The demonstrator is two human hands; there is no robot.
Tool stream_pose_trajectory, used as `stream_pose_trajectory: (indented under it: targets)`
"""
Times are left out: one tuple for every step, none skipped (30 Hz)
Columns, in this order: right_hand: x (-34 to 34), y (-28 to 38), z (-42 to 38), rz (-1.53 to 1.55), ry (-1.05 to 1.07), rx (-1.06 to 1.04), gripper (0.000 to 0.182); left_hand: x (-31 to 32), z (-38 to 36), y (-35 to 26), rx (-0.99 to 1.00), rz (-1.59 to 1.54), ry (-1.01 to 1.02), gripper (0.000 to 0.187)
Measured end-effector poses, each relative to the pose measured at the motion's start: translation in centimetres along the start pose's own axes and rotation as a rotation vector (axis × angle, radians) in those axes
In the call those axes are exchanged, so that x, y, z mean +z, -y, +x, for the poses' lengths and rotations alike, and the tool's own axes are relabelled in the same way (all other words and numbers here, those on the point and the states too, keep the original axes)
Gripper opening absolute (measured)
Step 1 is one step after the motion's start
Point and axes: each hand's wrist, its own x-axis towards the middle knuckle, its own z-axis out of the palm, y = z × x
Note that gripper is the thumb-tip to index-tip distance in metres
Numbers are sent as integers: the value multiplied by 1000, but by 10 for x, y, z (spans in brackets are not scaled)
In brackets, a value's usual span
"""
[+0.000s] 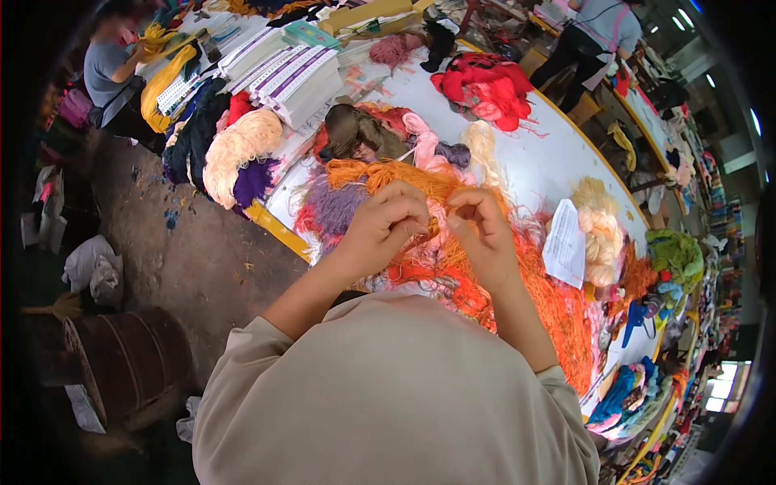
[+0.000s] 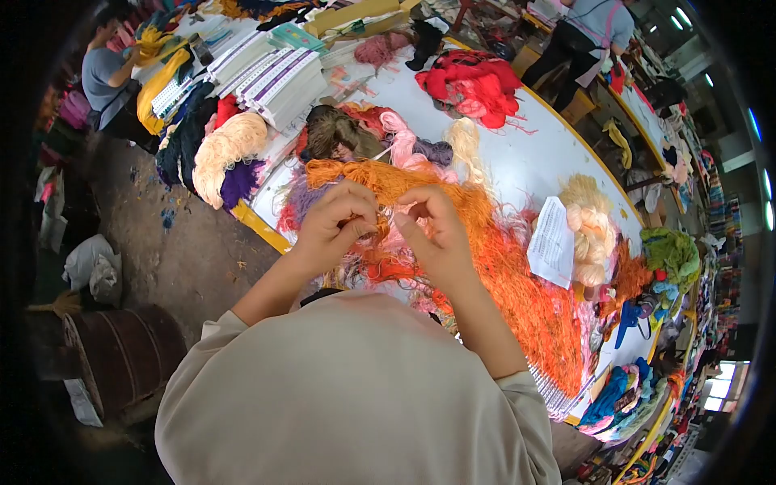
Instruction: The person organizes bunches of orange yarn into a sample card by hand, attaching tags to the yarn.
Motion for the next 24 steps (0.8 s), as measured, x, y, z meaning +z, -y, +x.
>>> stream_pose_trajectory:
  targets:
    - [0, 6, 1, -215, 93, -124, 6, 2, 1, 1, 1, -1, 3, 16]
    - [-1, 8, 2, -431, 188, -247, 7, 4, 0, 3, 12, -9, 9, 16]
    - [-1, 7, 1, -552, 215, -294, 9, 5, -1, 5, 22, -15, 13, 16]
    - [-2, 5, 0, -552, 214, -294, 9, 6, -2, 5, 22, -15, 14, 16]
    - [-2, 3, 0, -616, 213, -321, 8, 6, -2, 6, 26, 4, 13, 16]
    - [-3, 3, 0, -680, 213, -348, 7, 6, -3, 6, 30, 23, 12, 16]
    - [-3, 3, -1, -680, 214, -348, 7, 6, -4, 5, 29, 23, 10, 16]
    - [-3, 5, -2, -640, 234, -258, 7, 5, -4, 3, 15, 22, 15, 15]
    - [-3, 5, -2, -598, 253, -169, 7, 5, -4, 2, 2, 21, 21, 15]
    - [-3, 4, -3, -598, 251, -168, 7, 4, -4, 2, 1, 20, 23, 15]
    - [-3, 3, -4, -499, 284, -68, 7, 4, -3, 3, 9, 12, 36, 15]
    - [-3, 0, -5, -399, 315, 30, 7, 4, -3, 3, 17, 5, 49, 15]
    - [-4, -7, -6, -399, 314, 30, 7, 4, -2, 4, 17, 5, 50, 15]
    - [-4, -17, -7, -283, 272, 44, 6, 4, -2, 5, 22, -6, 51, 14]
    - [-4, -22, -8, -168, 232, 59, 6, 4, -2, 5, 26, -16, 50, 14]
    - [-4, -23, -9, -168, 235, 58, 6, 4, -1, 5, 26, -14, 48, 14]
    - [-3, -24, -10, -28, 191, 146, 5, 4, 0, 4, 23, -11, 60, 14]
    - [-3, -24, -10, 111, 145, 234, 5, 4, 0, 4, 19, -9, 73, 13]
    - [-2, -23, -9, 112, 144, 234, 5, 4, 1, 5, 19, -8, 73, 13]
    - [-1, -21, -8, 107, 117, 188, 6, 4, 0, 7, 9, -41, 64, 13]
    - [-1, -19, -8, 102, 89, 144, 6, 4, 0, 9, -2, -74, 55, 12]
    - [-3, -18, -6, 102, 87, 144, 6, 3, 0, 8, -2, -75, 57, 12]
    - [-7, -17, -4, -104, 84, -80, 8, 3, 0, 7, -31, -86, 65, 12]
    - [-10, -14, -1, -311, 81, -306, 10, 2, -1, 6, -59, -96, 73, 12]
